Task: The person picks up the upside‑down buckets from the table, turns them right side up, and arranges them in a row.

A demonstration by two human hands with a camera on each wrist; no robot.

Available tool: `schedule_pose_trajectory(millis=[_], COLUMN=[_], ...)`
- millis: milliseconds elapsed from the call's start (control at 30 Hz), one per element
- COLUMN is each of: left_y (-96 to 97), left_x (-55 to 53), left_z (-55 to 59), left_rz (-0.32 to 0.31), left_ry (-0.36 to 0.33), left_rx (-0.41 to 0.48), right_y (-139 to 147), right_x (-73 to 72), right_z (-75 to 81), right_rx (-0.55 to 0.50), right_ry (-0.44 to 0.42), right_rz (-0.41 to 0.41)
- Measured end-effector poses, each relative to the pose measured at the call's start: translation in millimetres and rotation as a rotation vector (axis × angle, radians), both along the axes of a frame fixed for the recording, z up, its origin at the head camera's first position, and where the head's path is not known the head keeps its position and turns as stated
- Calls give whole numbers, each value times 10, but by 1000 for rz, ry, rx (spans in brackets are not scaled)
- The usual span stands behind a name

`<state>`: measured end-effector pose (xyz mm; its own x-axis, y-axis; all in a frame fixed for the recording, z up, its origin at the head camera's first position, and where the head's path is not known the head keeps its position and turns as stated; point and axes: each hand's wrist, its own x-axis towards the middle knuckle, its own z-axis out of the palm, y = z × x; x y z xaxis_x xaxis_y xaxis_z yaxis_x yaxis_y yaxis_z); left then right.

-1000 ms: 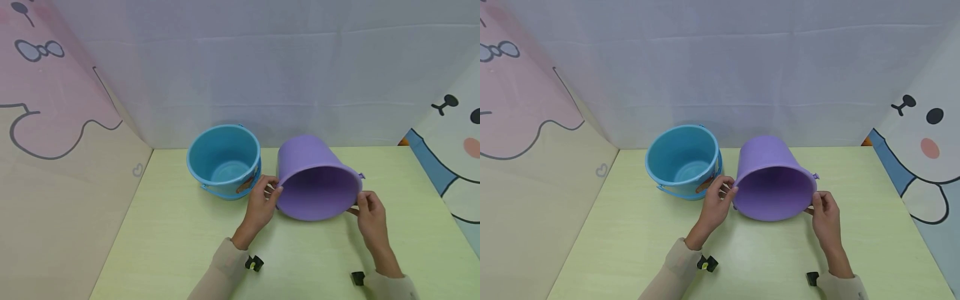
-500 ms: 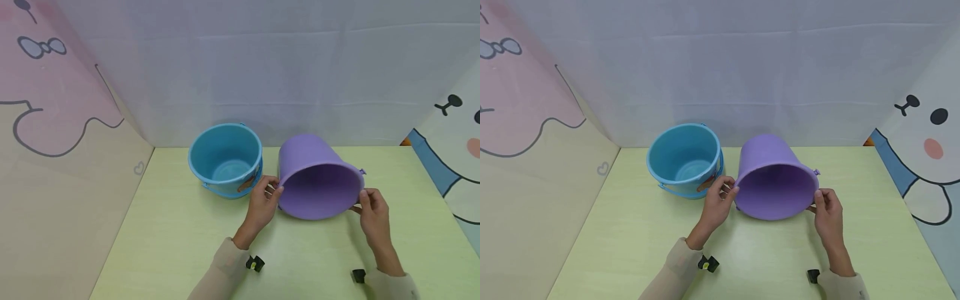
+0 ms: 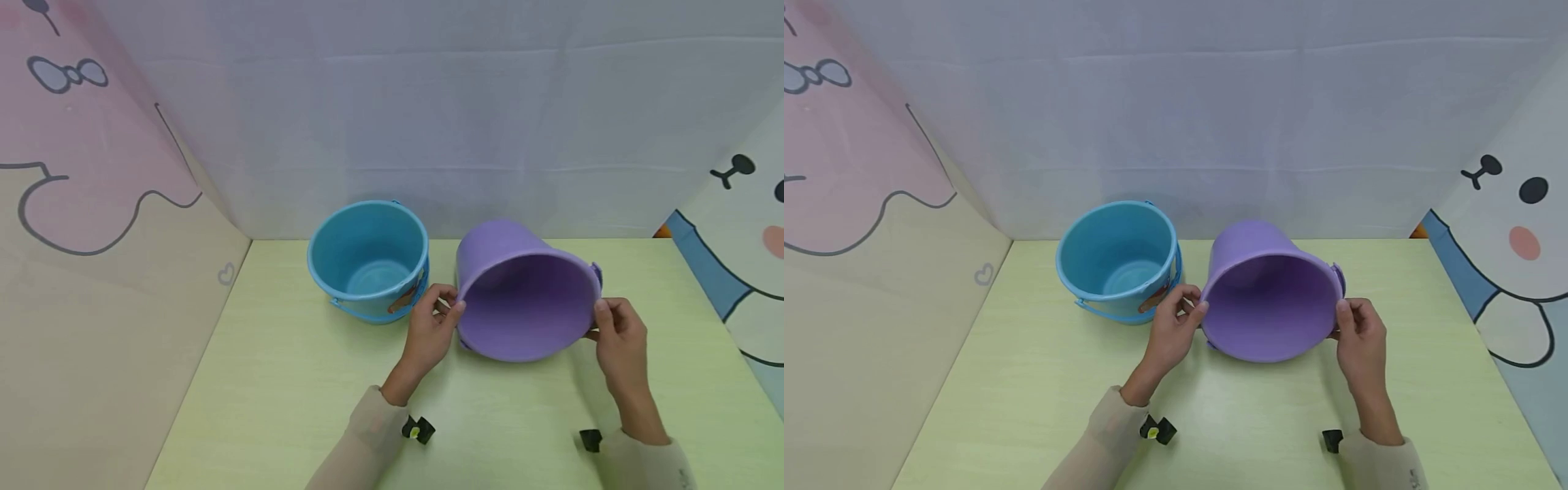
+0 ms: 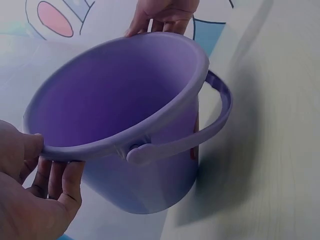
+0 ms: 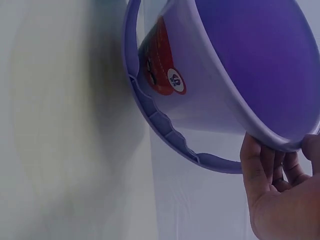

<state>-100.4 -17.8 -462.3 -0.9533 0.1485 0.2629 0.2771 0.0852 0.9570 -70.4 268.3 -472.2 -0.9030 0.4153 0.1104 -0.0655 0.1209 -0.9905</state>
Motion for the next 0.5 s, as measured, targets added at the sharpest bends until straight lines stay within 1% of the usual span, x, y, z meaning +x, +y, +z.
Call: schedule_pose_trajectory(millis=[133, 267, 367, 500], left_y=[4, 10, 16, 23], left_x=[-7, -11, -18, -26], left_z=[6, 9, 6, -2], left_rz=[-1, -4, -5, 1], left_ry=[-39, -59, -64, -68], left_rx=[25, 50, 63, 74], right_y=[-1, 12, 15, 7], right_x=[-27, -19, 16, 71], right_z=[37, 24, -8, -50], right_rx=[5, -14, -26, -72], right_ry=[2, -3, -1, 26], right_rz=[-13, -4, 18, 73])
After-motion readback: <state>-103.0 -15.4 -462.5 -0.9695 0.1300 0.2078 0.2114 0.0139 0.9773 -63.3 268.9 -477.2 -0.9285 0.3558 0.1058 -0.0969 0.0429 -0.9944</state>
